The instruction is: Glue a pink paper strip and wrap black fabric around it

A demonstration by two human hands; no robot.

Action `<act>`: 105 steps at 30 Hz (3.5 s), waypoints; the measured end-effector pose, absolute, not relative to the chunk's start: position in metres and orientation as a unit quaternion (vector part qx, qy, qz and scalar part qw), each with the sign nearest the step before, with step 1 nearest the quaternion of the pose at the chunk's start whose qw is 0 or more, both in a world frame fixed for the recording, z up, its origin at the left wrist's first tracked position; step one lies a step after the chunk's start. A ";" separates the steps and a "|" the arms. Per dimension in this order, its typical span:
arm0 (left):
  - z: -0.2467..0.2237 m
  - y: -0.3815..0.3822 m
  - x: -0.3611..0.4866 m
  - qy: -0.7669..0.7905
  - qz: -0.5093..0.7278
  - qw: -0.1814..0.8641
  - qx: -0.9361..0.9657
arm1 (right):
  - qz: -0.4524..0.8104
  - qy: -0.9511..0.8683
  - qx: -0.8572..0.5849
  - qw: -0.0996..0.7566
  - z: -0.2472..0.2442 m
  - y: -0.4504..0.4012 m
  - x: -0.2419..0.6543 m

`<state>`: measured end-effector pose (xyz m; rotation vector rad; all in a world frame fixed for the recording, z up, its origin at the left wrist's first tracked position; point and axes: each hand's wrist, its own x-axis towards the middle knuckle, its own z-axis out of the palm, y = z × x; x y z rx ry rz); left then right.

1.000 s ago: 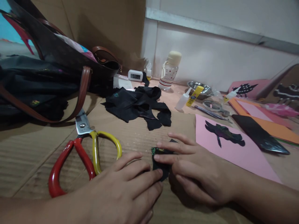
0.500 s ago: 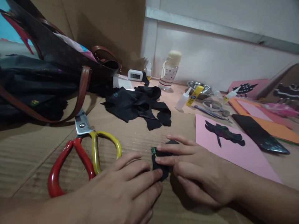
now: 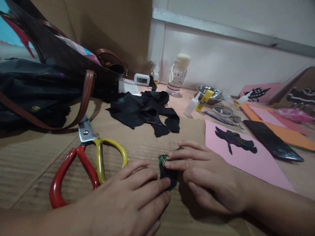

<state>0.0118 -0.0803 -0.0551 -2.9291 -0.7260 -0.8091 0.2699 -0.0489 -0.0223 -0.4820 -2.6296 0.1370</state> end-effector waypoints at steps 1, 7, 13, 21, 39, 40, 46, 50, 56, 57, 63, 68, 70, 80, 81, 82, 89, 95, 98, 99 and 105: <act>-0.055 -0.080 0.012 -0.234 -0.261 0.010 -0.937 | 0.054 -0.958 -0.159 0.234 -0.021 -0.050 0.270; -0.053 -0.083 0.008 -0.229 -0.265 0.012 -0.937 | 0.055 -0.961 -0.157 0.221 -0.022 -0.052 0.265; -0.054 -0.083 0.009 -0.235 -0.271 0.008 -0.933 | 0.086 -0.953 -0.188 0.220 -0.030 -0.045 0.263; -0.054 -0.082 0.012 -0.239 -0.271 0.007 -0.932 | 0.024 -0.942 -0.266 0.202 -0.034 -0.043 0.264; -0.054 -0.081 0.011 -0.239 -0.265 -0.004 -0.934 | 0.046 -0.946 -0.203 0.249 -0.029 -0.045 0.263; -0.053 -0.081 0.011 -0.235 -0.266 -0.005 -0.935 | 0.051 -0.949 -0.191 0.245 -0.029 -0.046 0.262; -0.052 -0.083 0.011 -0.239 -0.273 -0.006 -0.932 | 0.056 -0.947 -0.224 0.224 -0.031 -0.045 0.263; -0.053 -0.083 0.010 -0.234 -0.270 -0.011 -0.934 | 0.049 -0.938 -0.251 0.233 -0.029 -0.045 0.266; -0.052 -0.082 0.010 -0.237 -0.259 -0.003 -0.937 | 0.066 -0.958 -0.164 0.224 -0.019 -0.048 0.268; -0.052 -0.082 0.010 -0.234 -0.261 -0.003 -0.937 | 0.068 -0.960 -0.164 0.219 -0.019 -0.049 0.268; -0.054 -0.081 0.009 -0.232 -0.262 -0.011 -0.937 | 0.063 -0.953 -0.212 0.205 -0.024 -0.047 0.267; -0.051 -0.081 0.009 -0.235 -0.259 -0.003 -0.937 | 0.051 -0.942 -0.252 0.215 -0.027 -0.044 0.268; -0.051 -0.081 0.009 -0.230 -0.255 0.000 -0.939 | 0.052 -0.945 -0.240 0.217 -0.026 -0.045 0.269; -0.053 -0.082 0.009 -0.231 -0.264 0.000 -0.936 | 0.050 -0.942 -0.247 0.223 -0.030 -0.044 0.268; -0.054 -0.082 0.009 -0.234 -0.265 -0.003 -0.935 | 0.048 -0.941 -0.249 0.223 -0.030 -0.044 0.268; -0.054 -0.082 0.009 -0.235 -0.266 -0.007 -0.935 | 0.048 -0.942 -0.250 0.220 -0.029 -0.044 0.269; -0.054 -0.082 0.008 -0.235 -0.265 -0.013 -0.935 | 0.053 -0.964 -0.167 0.202 -0.024 -0.049 0.270; -0.051 -0.081 0.010 -0.238 -0.268 -0.009 -0.933 | 0.056 -0.946 -0.244 0.205 -0.030 -0.044 0.269; -0.051 -0.081 0.008 -0.231 -0.261 -0.008 -0.937 | 0.055 -0.947 -0.237 0.210 -0.028 -0.045 0.270; -0.051 -0.081 0.008 -0.230 -0.256 -0.009 -0.939 | 0.056 -0.950 -0.225 0.209 -0.027 -0.046 0.270; -0.053 -0.082 0.010 -0.238 -0.256 -0.014 -0.937 | 0.060 -0.960 -0.191 0.196 -0.026 -0.047 0.270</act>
